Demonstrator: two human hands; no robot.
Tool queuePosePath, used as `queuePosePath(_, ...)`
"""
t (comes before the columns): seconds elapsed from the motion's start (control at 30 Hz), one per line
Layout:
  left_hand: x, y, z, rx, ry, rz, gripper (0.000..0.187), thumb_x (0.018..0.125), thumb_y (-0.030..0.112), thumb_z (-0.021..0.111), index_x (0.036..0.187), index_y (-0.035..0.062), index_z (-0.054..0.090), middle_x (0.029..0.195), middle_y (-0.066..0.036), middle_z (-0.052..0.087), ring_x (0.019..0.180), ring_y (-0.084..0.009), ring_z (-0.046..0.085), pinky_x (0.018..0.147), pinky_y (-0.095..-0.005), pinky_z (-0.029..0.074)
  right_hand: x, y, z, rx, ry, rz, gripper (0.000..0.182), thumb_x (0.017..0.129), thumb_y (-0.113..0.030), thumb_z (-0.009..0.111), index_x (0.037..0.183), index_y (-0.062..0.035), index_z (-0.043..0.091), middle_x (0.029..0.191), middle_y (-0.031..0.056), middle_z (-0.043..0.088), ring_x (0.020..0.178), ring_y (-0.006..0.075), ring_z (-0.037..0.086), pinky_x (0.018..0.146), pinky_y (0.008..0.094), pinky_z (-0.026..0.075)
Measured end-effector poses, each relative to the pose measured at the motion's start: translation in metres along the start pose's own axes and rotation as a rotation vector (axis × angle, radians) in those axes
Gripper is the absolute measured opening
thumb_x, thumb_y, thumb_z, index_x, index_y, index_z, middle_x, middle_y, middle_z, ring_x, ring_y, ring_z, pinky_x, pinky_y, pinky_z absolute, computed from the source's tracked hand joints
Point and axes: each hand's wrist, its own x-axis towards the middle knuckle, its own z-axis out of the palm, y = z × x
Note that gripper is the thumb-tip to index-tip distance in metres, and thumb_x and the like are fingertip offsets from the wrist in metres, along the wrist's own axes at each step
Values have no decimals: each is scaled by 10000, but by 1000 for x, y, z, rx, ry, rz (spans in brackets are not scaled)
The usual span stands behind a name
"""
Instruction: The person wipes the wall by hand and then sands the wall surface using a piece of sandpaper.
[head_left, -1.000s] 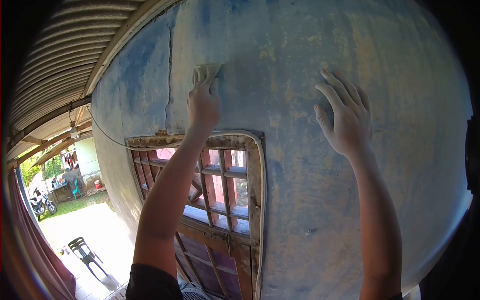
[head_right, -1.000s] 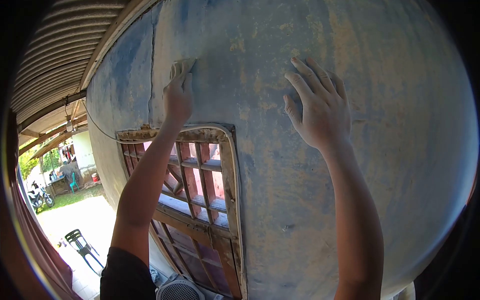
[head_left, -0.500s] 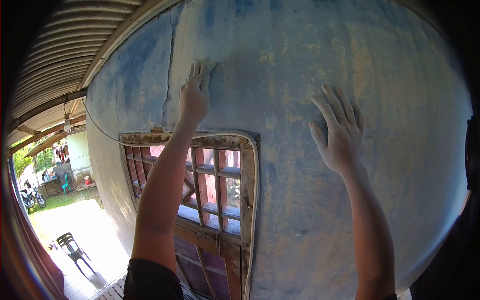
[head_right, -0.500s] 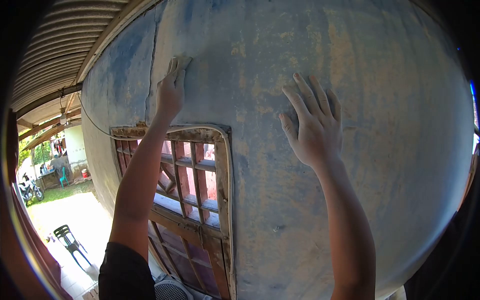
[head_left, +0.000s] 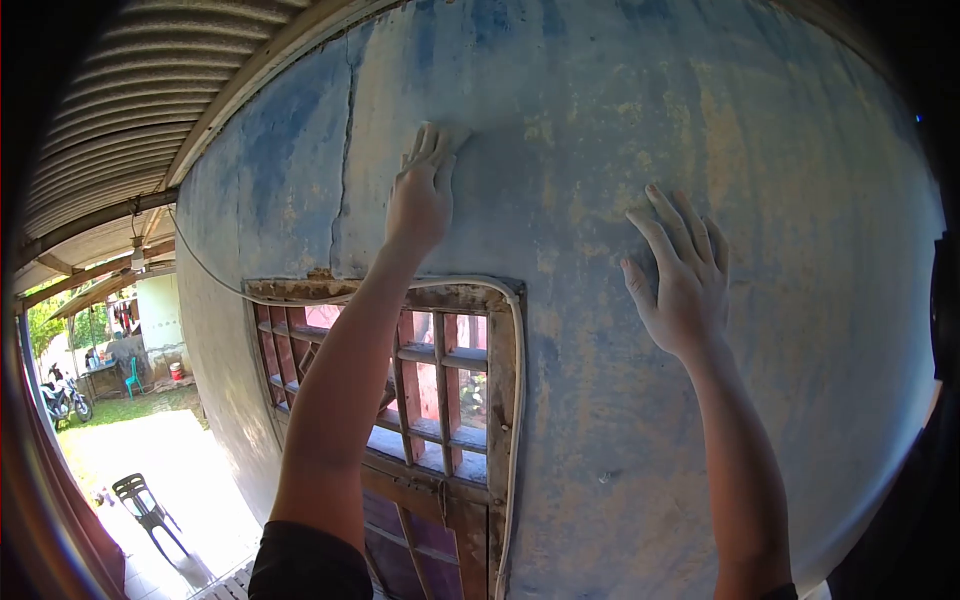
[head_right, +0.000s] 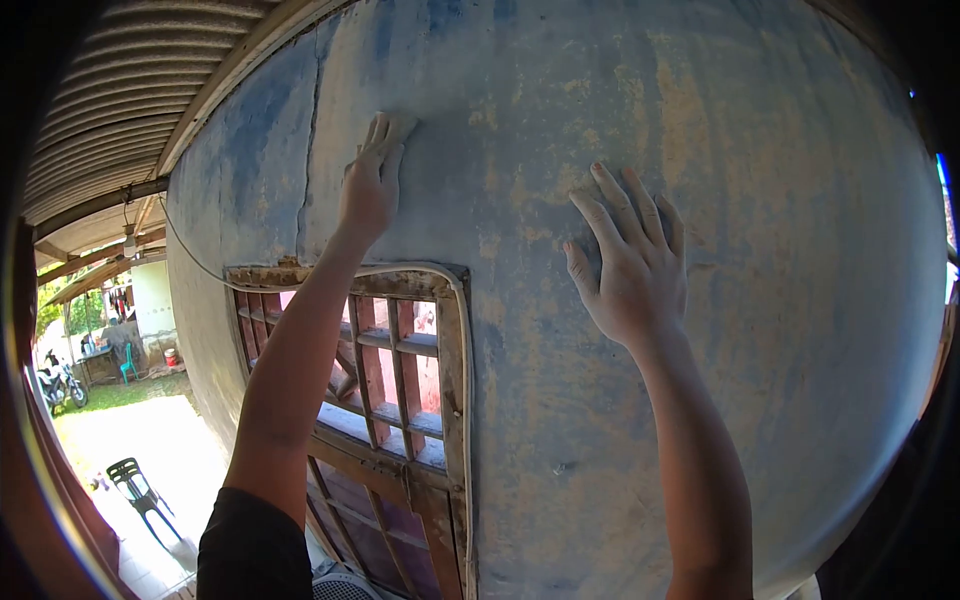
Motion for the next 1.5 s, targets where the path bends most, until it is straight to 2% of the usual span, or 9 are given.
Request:
queuePosePath(0.37, -25, 46, 17, -47, -345, 578, 503, 1058, 127, 621, 1545, 247, 579, 1687, -43, 447, 1585, -286, 368, 1320, -459, 317, -4, 0, -5, 46, -25, -11, 470, 1057, -409, 627, 1493, -241, 572, 1680, 13, 433, 1595, 256, 328, 1318, 534, 246)
queuePosePath(0.5, 39, -18, 3, -86, -2, 37, 399, 1116, 224, 529, 1501, 245, 631, 1687, -83, 440, 1589, -340, 349, 1322, -464, 300, -5, 4, -4, 55, -28, -24, 470, 1052, -409, 636, 1487, -241, 576, 1681, 15, 431, 1596, 252, 325, 1314, 535, 251)
queuePosePath(0.6, 45, -32, 25, 35, 130, 21, 410, 1137, 286, 479, 1525, 245, 607, 1705, -112, 396, 1600, -361, 312, 1324, -490, 271, -6, 6, -3, 65, -23, -26, 469, 1049, -409, 641, 1481, -236, 580, 1681, 13, 431, 1598, 249, 323, 1312, 534, 255)
queuePosePath(0.77, -33, 68, 25, -86, -244, 375, 444, 1087, 209, 594, 1527, 270, 602, 1708, -96, 400, 1596, -352, 324, 1307, -490, 326, -6, 3, -4, 53, -32, -32, 468, 1051, -408, 634, 1478, -225, 582, 1686, 14, 424, 1602, 249, 311, 1308, 532, 258)
queuePosePath(0.9, -33, 40, 9, -24, -308, 411, 458, 1079, 188, 605, 1531, 260, 599, 1719, -100, 377, 1591, -354, 332, 1294, -496, 351, -6, 4, -5, 50, -38, -26, 467, 1052, -413, 630, 1477, -225, 584, 1688, 15, 422, 1604, 248, 307, 1311, 533, 253)
queuePosePath(1.13, 68, 5, 26, 228, 106, -137, 440, 1149, 284, 411, 1562, 250, 559, 1729, -147, 341, 1571, -391, 358, 1281, -519, 360, -7, 6, -4, 59, -42, -31, 460, 1052, -432, 624, 1465, -229, 596, 1685, 15, 428, 1601, 250, 313, 1307, 536, 258)
queuePosePath(1.23, 30, 70, 43, 1, -66, 11, 451, 1124, 268, 504, 1558, 160, 560, 1702, -114, 395, 1567, -367, 369, 1294, -483, 336, -7, 4, -5, 71, -38, -33, 459, 1046, -428, 634, 1458, -227, 601, 1684, 15, 430, 1598, 252, 320, 1304, 536, 260)
queuePosePath(1.3, -8, 101, 52, -66, -210, 417, 475, 1108, 224, 547, 1581, 195, 527, 1713, -75, 381, 1587, -323, 343, 1322, -492, 283, -7, 5, -6, 78, -29, -25, 458, 1041, -421, 642, 1454, -225, 604, 1683, 15, 432, 1597, 254, 325, 1303, 537, 260)
queuePosePath(1.5, 18, 49, 32, 40, -226, 574, 472, 1094, 192, 557, 1565, 159, 547, 1714, -76, 390, 1565, -322, 392, 1304, -458, 340, -7, 3, -9, 101, -37, -18, 460, 1028, -387, 667, 1445, -203, 605, 1676, 21, 440, 1593, 269, 333, 1298, 553, 265)
